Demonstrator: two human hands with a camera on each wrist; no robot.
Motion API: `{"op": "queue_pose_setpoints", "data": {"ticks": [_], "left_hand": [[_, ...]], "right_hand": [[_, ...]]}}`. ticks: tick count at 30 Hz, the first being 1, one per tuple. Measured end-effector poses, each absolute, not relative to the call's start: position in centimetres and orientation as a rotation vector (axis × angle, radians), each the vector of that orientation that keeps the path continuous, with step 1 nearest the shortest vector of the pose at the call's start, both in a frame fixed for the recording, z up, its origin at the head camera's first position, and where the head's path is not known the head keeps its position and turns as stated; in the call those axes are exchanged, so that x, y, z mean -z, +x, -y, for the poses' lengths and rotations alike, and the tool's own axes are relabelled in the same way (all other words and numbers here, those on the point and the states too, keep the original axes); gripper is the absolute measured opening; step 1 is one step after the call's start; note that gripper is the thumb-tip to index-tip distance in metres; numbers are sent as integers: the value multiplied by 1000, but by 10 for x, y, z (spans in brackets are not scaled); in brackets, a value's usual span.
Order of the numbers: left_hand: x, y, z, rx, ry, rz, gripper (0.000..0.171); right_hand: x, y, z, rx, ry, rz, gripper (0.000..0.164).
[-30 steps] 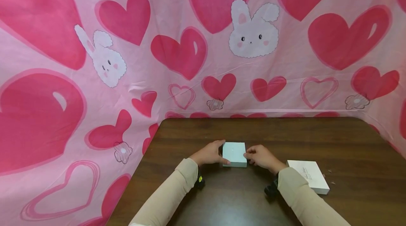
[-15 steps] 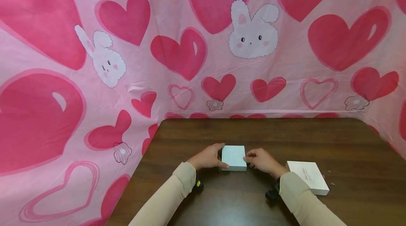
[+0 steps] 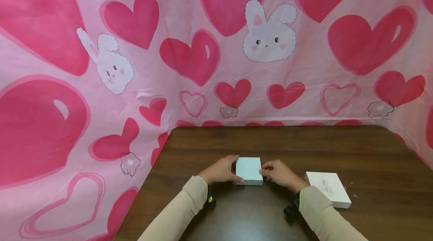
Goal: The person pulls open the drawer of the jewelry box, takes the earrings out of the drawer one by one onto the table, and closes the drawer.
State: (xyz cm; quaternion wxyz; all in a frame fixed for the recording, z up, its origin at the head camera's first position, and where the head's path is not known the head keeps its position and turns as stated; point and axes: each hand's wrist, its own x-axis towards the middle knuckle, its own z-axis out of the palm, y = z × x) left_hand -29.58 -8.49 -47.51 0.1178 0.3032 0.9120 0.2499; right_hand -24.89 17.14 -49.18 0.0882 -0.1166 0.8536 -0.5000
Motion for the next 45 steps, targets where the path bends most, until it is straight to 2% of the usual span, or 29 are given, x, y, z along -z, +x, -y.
{"op": "queue_pose_setpoints", "data": {"ticks": [45], "left_hand": [[475,-264,94,-642,906,-2684,104]], "right_hand": [[488,-229,-169,1423,-462,-2540,18]]}}
